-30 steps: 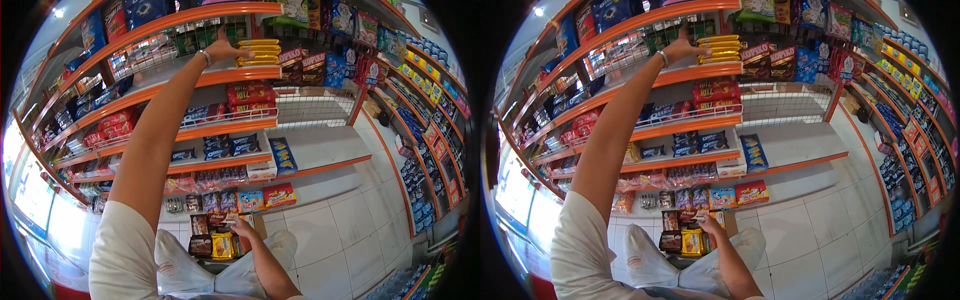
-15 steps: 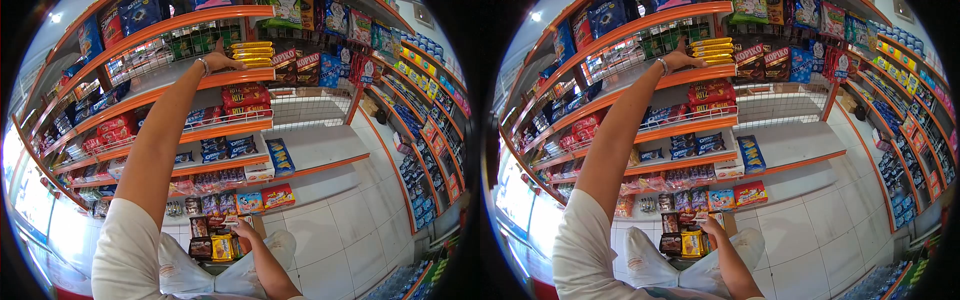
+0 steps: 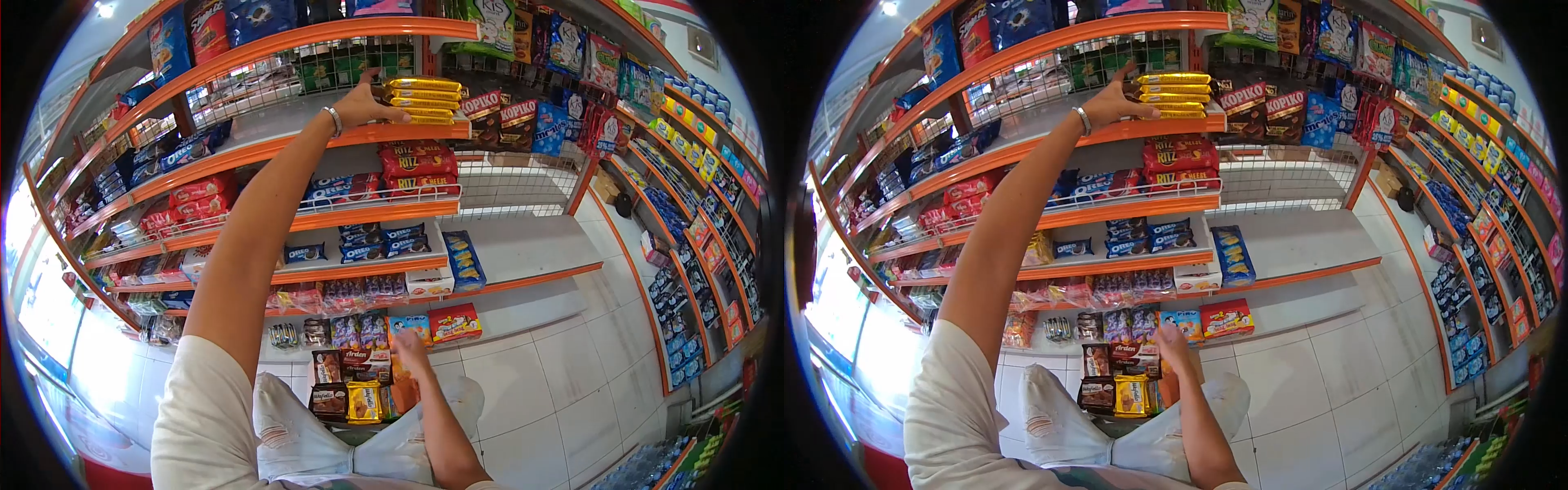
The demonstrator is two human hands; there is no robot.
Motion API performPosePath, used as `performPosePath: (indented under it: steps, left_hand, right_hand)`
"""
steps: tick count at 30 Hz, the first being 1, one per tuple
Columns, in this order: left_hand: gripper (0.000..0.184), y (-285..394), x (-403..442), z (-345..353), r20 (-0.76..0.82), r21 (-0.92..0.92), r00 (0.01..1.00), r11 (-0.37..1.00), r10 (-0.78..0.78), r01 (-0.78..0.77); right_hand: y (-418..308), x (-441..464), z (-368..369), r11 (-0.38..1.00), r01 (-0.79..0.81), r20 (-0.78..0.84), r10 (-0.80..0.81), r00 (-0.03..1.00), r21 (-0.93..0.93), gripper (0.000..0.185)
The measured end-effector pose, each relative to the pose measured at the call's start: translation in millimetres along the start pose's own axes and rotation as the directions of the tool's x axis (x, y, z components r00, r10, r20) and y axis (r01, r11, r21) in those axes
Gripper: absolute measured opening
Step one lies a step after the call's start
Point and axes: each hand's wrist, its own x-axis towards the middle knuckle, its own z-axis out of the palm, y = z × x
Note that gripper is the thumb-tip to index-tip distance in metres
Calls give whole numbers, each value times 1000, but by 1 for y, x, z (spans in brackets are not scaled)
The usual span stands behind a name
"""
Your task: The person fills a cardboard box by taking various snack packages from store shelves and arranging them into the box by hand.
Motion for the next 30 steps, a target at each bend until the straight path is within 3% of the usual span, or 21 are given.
performPosePath:
  steps: [1,2,3,4,6,8,11,13,14,16,17,19,20,21,23,26,27,29,30]
  left_hand:
    - [135,2,-4,-1,0,-3,1000,1000,3,-3]
    - [135,4,-9,-2,1,-7,1000,1000,1,-1]
    - [134,9,-13,-2,1,-15,1000,1000,-3,4]
    - [133,10,-17,-1,3,-24,1000,1000,-9,9]
    - [131,7,-22,-1,0,-43,1000,999,16,-16]
    - [129,8,-26,-5,-12,-59,999,997,50,-51]
    - [121,18,-50,-4,27,-156,996,985,80,-74]
    - [118,25,-71,-1,43,-167,994,981,103,-94]
    - [115,25,-82,3,57,-175,990,978,128,-117]
    - [109,21,-107,19,66,-187,983,970,171,-156]
    - [106,17,-121,27,122,-245,965,949,232,-197]
    - [104,5,-155,43,132,-309,937,911,325,-272]
    - [104,2,-174,51,138,-319,940,913,312,-256]
    - [104,-2,-196,59,108,-308,954,922,279,-235]
    - [107,-18,-236,73,105,-309,972,936,208,-167]
    - [109,-34,-307,94,45,-751,997,660,70,-12]
    - [109,-52,-335,108,54,-759,998,651,32,21]
    - [103,-99,-383,135,3,-925,986,374,-169,67]
    - [98,-96,-411,135,179,-979,927,36,-330,202]
  right_hand:
    - [-35,13,-3,998,36,-116,-29,993,60,29]
    - [-89,22,-15,974,224,-93,-219,971,36,30]
    - [-125,40,-26,983,176,-147,-166,975,56,32]
    - [-192,37,-28,934,213,-208,-157,965,288,40]
    - [-275,55,-44,872,276,-251,-185,950,404,72]
    - [-338,70,-61,814,305,-165,-256,952,494,85]
    - [-405,68,-70,812,252,-124,-220,968,527,91]
    - [-420,61,-73,781,87,38,-140,989,619,90]
    - [-418,57,-75,781,82,35,-132,991,619,90]
    - [-412,49,-78,749,37,314,-322,893,662,83]
    - [-409,35,-73,772,12,301,-262,917,636,67]
    - [-382,16,-66,809,17,246,-199,949,587,60]
    - [-367,8,-61,847,28,197,-155,968,531,53]
    - [-351,-1,-61,827,-38,250,-124,960,561,43]
    - [-317,-19,-48,831,-56,213,-76,974,553,42]
    - [-263,-42,-29,834,-111,179,15,984,541,39]
    - [-234,-45,-22,774,-157,184,53,982,613,39]
    - [-208,-55,2,677,-211,197,99,975,705,39]
    - [-192,-59,12,674,-234,211,118,970,700,39]
